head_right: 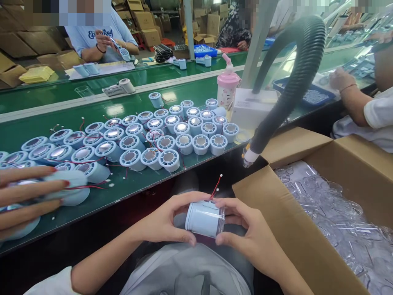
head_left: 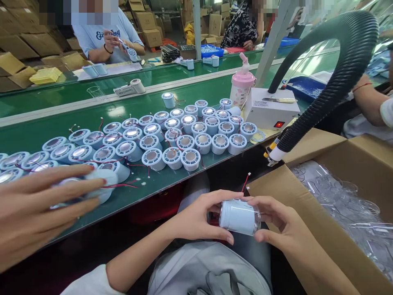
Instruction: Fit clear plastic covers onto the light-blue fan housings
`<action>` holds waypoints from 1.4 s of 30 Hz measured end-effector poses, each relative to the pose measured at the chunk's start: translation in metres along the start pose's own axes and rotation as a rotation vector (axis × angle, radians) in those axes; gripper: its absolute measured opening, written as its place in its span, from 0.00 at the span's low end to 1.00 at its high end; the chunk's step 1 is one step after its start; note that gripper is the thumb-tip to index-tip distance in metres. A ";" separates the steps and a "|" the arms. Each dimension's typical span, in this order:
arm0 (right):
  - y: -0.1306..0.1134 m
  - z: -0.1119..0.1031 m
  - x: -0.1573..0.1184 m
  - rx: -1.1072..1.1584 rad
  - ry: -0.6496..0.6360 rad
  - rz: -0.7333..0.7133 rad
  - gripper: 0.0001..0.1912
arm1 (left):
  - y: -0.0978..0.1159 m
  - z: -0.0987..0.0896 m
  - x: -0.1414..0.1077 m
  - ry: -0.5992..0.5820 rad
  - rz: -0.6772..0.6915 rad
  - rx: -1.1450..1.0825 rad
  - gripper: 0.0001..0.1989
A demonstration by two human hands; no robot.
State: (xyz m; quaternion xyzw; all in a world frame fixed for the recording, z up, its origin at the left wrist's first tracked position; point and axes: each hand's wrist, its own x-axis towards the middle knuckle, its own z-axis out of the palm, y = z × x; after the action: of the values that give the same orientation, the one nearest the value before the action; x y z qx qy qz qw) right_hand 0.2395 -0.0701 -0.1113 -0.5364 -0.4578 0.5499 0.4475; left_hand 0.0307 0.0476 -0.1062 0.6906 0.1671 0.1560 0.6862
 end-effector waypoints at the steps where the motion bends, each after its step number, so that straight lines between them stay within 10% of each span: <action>1: -0.001 0.000 0.000 0.024 -0.003 0.017 0.23 | 0.000 0.000 0.000 -0.001 0.006 0.015 0.39; 37: 0.009 0.021 0.018 0.491 -0.063 0.514 0.34 | 0.005 0.000 -0.002 0.001 0.091 0.093 0.31; 42: 0.020 0.016 0.014 0.112 -0.030 0.094 0.40 | 0.007 0.003 -0.006 0.059 -0.098 -0.007 0.30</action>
State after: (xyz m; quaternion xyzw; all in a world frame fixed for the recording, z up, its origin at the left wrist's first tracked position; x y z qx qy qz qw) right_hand 0.2231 -0.0601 -0.1334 -0.5233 -0.4073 0.6031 0.4433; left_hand 0.0265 0.0425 -0.0987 0.6741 0.2205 0.1433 0.6902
